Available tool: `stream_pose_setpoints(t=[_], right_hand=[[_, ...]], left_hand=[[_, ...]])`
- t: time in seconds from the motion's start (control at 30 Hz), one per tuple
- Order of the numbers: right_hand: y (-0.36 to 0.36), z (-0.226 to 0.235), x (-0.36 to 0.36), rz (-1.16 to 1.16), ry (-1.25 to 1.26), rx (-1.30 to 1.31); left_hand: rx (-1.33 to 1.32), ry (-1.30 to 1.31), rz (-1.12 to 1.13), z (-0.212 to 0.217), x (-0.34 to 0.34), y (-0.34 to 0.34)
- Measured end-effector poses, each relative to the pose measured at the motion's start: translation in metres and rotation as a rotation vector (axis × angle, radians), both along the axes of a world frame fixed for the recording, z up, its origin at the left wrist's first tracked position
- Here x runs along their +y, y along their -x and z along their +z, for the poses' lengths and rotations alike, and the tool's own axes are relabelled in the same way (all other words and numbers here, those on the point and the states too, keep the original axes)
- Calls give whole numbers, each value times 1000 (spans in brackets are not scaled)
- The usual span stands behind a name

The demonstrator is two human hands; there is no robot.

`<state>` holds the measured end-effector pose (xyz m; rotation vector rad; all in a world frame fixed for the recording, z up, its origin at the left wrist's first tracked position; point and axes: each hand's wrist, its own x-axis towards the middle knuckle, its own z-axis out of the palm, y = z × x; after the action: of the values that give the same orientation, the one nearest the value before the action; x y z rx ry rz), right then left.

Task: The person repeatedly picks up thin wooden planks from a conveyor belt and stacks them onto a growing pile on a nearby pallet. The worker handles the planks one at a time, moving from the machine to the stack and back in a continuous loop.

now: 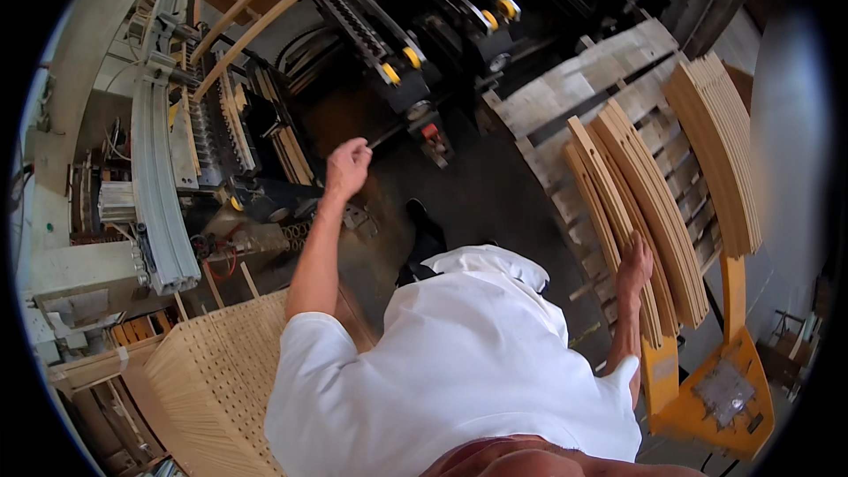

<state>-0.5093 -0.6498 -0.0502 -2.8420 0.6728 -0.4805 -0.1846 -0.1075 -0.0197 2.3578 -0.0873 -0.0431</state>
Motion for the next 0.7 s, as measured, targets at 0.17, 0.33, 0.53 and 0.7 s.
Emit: stream_pose_setpoints(t=[0.17, 0.33, 0.53, 0.7], right_hand=[[-82, 64, 66, 59, -94, -87], [-166, 116, 157, 139, -303, -151], [-264, 170, 241, 342, -251, -58], [-358, 192, 285, 577, -146, -66]], left_hand=[[-344, -279, 96, 9, 99, -165], [-359, -531, 161, 42, 163, -316], [-87, -686, 210, 71, 178, -411], [-275, -687, 92, 59, 185, -396]])
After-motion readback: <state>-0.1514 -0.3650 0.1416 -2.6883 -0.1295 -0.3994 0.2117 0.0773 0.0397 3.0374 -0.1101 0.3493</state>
